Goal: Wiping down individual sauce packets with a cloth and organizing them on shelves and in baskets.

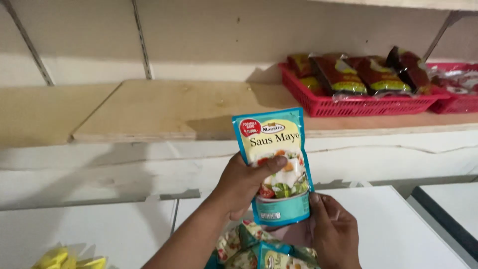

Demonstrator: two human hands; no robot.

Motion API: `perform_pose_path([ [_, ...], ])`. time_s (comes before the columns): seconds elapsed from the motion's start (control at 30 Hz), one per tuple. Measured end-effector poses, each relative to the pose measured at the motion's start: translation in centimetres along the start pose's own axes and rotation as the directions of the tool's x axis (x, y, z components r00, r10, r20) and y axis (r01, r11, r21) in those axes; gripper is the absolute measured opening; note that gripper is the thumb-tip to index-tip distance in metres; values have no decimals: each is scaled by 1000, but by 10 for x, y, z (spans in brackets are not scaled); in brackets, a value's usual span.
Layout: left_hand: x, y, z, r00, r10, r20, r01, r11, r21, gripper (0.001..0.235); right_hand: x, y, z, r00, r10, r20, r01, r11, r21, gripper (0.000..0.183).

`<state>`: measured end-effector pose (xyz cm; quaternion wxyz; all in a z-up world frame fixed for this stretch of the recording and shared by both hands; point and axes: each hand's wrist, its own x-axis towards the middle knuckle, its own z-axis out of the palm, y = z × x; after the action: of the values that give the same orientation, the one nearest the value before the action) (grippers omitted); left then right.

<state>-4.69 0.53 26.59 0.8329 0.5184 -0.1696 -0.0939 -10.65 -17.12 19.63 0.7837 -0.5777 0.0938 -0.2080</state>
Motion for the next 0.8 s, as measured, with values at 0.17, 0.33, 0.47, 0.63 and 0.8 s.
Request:
perform_pose_path([
  [0.17, 73, 57, -4, 993, 115, 13, -114, 992, -50, 40, 85, -40, 26, 962, -173, 210, 214, 958, -190, 35],
  [0.33, 139, 105, -10, 986, 162, -37, -163, 986, -23, 38, 123, -74, 67, 893, -300, 336, 404, 862, -306, 28],
  [0.47, 198, 111, -26, 943, 332, -28, -331, 943, 11, 38, 129, -82, 81, 628, -544, 556, 775, 503, -383, 38],
  [0.63, 255, 105, -43, 935, 350, -57, -345, 935, 75, 38, 164, -76, 91, 365, -492, 790, 922, 71, -381, 46],
  [0.8, 311, 100, -59, 934, 329, -140, -294, 930, 221, 37, 194, -63, 106, 532, -231, 814, 844, 214, -491, 40],
])
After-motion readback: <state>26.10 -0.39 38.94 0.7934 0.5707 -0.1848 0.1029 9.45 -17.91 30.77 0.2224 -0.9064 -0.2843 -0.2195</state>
